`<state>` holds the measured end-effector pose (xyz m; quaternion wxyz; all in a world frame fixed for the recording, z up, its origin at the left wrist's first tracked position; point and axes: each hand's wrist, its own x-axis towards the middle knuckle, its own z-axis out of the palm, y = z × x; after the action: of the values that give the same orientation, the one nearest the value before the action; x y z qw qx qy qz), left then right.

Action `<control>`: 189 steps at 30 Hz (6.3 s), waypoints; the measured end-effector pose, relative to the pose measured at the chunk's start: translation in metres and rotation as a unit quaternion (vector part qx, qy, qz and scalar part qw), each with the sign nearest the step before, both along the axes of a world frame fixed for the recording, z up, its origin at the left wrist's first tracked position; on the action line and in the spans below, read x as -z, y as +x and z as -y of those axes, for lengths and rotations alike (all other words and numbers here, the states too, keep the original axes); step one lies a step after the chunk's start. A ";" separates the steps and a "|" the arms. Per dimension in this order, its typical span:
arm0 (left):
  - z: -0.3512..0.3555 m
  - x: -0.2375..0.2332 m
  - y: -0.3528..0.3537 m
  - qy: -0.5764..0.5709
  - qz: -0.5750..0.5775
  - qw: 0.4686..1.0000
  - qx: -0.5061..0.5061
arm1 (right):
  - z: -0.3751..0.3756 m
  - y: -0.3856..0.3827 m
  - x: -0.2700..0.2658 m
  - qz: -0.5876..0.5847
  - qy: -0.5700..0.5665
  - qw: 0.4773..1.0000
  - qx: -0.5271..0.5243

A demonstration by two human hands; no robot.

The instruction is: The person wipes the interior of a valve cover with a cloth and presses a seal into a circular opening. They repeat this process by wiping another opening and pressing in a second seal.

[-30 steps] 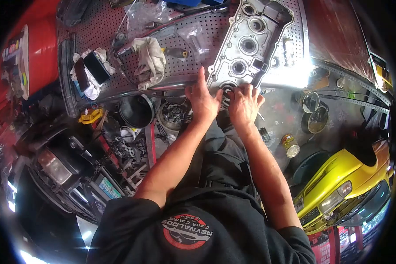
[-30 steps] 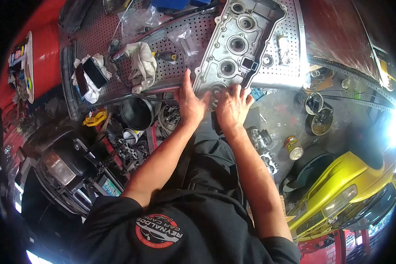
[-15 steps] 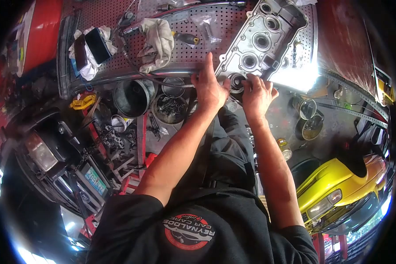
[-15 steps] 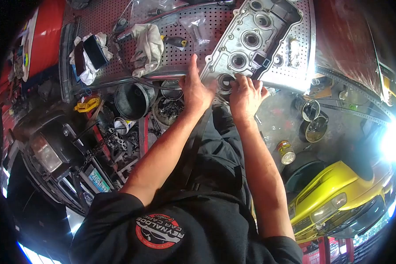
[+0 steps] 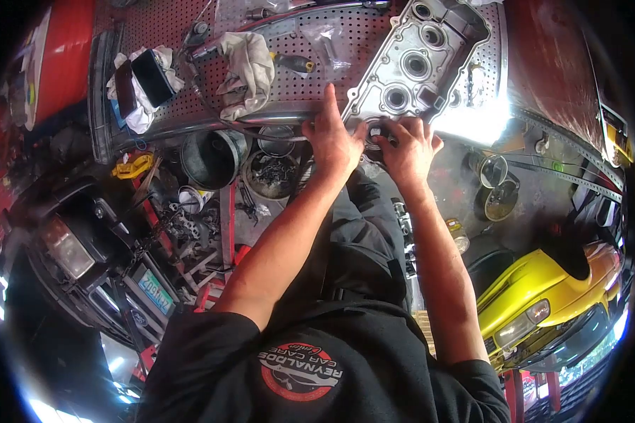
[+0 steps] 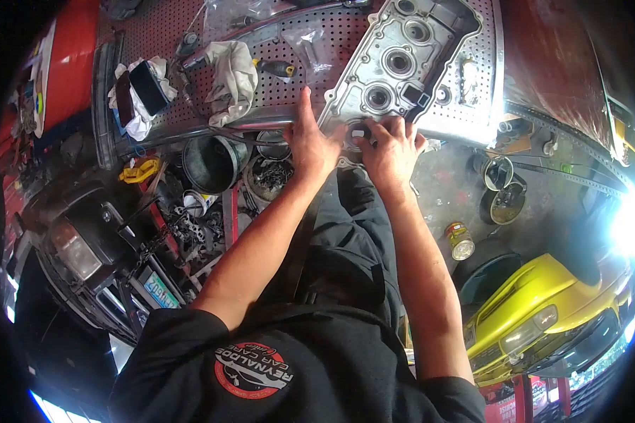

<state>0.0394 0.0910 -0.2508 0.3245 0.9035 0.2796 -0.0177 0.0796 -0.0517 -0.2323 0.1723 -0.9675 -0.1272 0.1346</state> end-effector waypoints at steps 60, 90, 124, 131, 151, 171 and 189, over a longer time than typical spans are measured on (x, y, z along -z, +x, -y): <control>-0.002 0.005 0.019 -0.052 -0.174 0.983 -0.036 | -0.008 -0.023 0.035 -0.162 0.243 0.842 0.454; 0.005 -0.013 0.004 0.060 -0.129 0.984 0.109 | 0.006 -0.023 0.041 -0.240 0.447 0.741 0.441; 0.002 -0.013 0.023 0.075 -0.063 0.989 0.114 | 0.016 -0.030 0.059 -0.207 0.356 0.807 0.422; -0.009 0.003 0.034 0.041 -0.032 0.984 0.171 | 0.011 -0.027 0.066 -0.202 0.302 0.813 0.454; -0.006 0.009 0.035 -0.007 -0.062 0.989 0.133 | 0.004 -0.022 0.052 -0.190 0.301 0.807 0.471; -0.029 -0.002 0.022 -0.058 -0.075 0.971 0.218 | 0.004 -0.034 0.030 -0.216 0.379 0.814 0.383; -0.024 0.014 0.011 -0.099 -0.014 0.971 0.216 | 0.002 -0.035 0.030 -0.209 0.243 0.867 0.382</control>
<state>0.0501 0.1154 -0.2647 0.3968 0.9055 0.0794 -0.1277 0.0447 -0.0540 -0.2625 0.4626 -0.8171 0.2630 0.2216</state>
